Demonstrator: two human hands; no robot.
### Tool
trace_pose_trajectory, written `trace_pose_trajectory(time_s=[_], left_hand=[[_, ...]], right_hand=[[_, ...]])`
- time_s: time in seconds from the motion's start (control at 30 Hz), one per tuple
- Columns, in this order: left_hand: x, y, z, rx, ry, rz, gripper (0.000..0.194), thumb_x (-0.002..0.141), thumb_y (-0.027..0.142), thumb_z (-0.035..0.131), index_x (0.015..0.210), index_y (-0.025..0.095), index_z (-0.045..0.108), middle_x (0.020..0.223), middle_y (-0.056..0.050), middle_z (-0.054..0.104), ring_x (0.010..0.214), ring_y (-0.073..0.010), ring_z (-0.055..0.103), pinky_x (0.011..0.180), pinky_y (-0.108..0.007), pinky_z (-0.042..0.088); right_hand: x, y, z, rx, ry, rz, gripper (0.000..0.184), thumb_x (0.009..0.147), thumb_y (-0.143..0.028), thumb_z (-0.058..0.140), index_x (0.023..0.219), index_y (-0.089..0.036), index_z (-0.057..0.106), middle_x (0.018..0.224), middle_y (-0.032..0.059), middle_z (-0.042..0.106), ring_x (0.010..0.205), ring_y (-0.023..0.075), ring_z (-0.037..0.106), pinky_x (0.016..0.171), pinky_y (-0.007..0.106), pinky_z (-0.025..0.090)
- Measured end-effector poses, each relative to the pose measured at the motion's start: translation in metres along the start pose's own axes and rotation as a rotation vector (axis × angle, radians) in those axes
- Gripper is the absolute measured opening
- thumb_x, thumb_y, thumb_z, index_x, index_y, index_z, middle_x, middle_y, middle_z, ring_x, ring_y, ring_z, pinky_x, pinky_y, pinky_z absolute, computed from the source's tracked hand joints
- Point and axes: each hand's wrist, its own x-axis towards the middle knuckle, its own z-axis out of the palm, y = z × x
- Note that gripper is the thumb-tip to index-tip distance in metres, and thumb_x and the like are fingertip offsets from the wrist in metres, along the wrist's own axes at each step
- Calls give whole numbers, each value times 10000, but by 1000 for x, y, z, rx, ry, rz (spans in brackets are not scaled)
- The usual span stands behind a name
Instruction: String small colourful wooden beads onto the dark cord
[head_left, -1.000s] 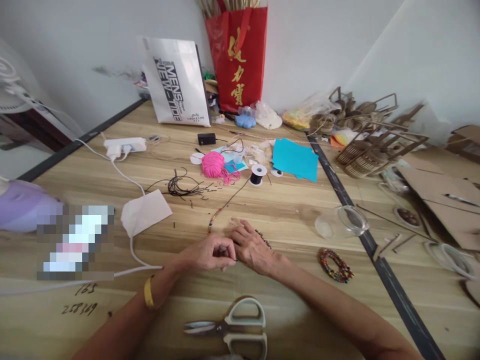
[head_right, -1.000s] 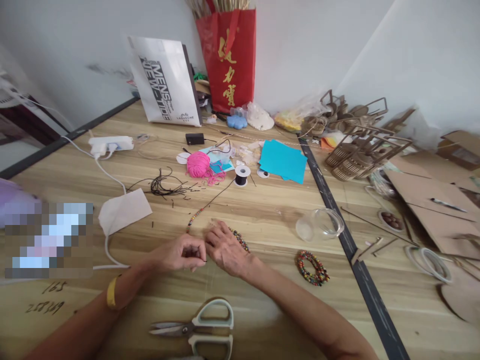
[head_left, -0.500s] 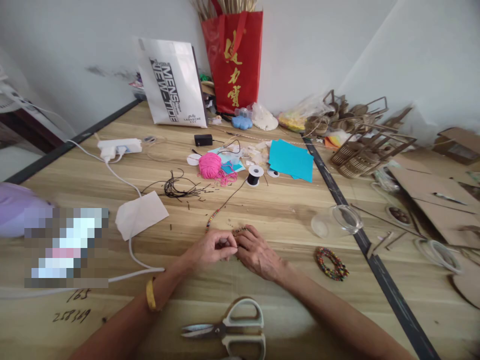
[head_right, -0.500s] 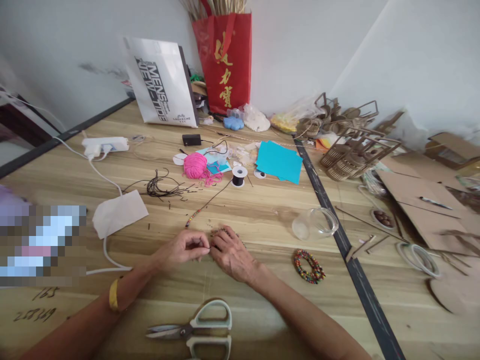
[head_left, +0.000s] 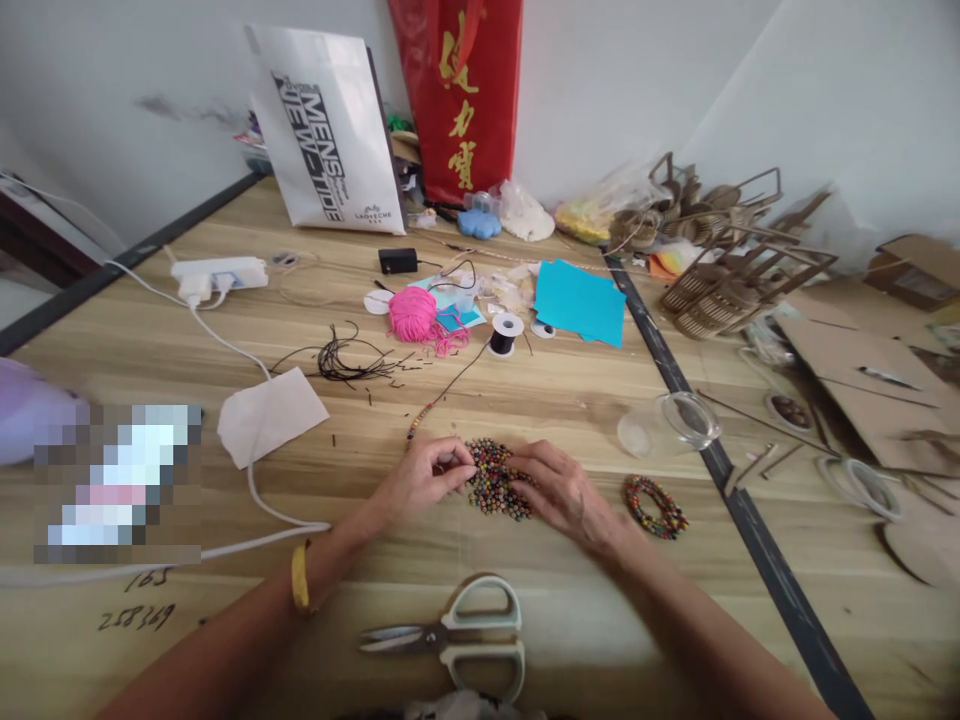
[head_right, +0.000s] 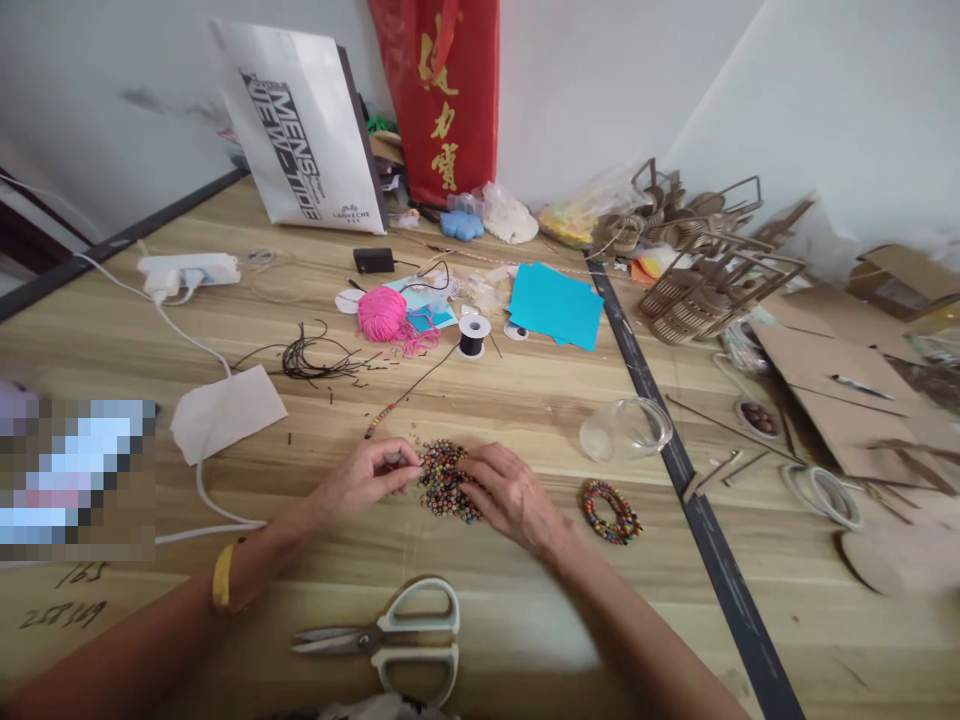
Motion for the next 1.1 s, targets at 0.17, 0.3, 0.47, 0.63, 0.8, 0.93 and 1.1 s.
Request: trace_pose_trajectory(time_s=[0.17, 0.3, 0.47, 0.63, 0.8, 0.93, 1.1], left_hand=[[-4, -1, 12, 124, -53, 35, 117, 778, 218, 590, 691, 140, 585, 590, 6, 582, 550, -100, 518, 541, -200, 397], [-8, -9, 28, 232, -74, 57, 87, 761, 171, 588, 678, 148, 603, 568, 18, 566, 536, -99, 486, 529, -199, 367], [-13, -22, 39, 362, -80, 135, 85, 767, 130, 563, 724, 160, 630, 596, 20, 592, 531, -98, 482, 527, -202, 344], [-18, -33, 39, 511, -121, 223, 119, 823, 159, 532, 784, 175, 643, 657, -4, 629, 581, -117, 528, 569, -215, 359], [-17, -30, 38, 566, -147, 265, 118, 819, 139, 539, 795, 173, 649, 731, -30, 673, 666, -148, 585, 626, -232, 384], [-14, -25, 37, 535, -143, 209, 102, 783, 115, 566, 769, 164, 654, 719, -24, 678, 643, -140, 581, 613, -223, 388], [-12, -26, 37, 497, -116, 183, 90, 774, 134, 577, 744, 163, 657, 678, 2, 664, 600, -112, 550, 587, -200, 376]], right_hand=[[-24, 0, -18, -6, -10, 144, 194, 939, -270, 487, 1095, -181, 562, 970, 97, 616, 866, 191, 607, 753, 330, 524], [-40, -8, -22, -70, -102, 192, 136, 941, -265, 476, 903, -178, 574, 831, 54, 613, 721, 150, 594, 630, 259, 488], [-46, -18, -8, -132, -146, 115, 133, 939, -210, 457, 890, -176, 576, 830, 58, 625, 751, 169, 590, 661, 278, 490], [-45, -18, 10, -163, -90, 81, 118, 939, -210, 458, 924, -180, 571, 885, 74, 630, 811, 185, 597, 728, 311, 503], [-41, -16, 15, -159, -66, 79, 129, 944, -208, 438, 927, -176, 561, 873, 71, 631, 802, 187, 597, 730, 311, 508], [-39, -17, 16, -161, -64, 92, 124, 943, -206, 444, 911, -176, 559, 842, 65, 625, 786, 186, 593, 717, 307, 503], [-40, -18, 16, -133, -53, 89, 105, 939, -197, 456, 929, -179, 559, 858, 65, 622, 794, 179, 591, 725, 298, 499]])
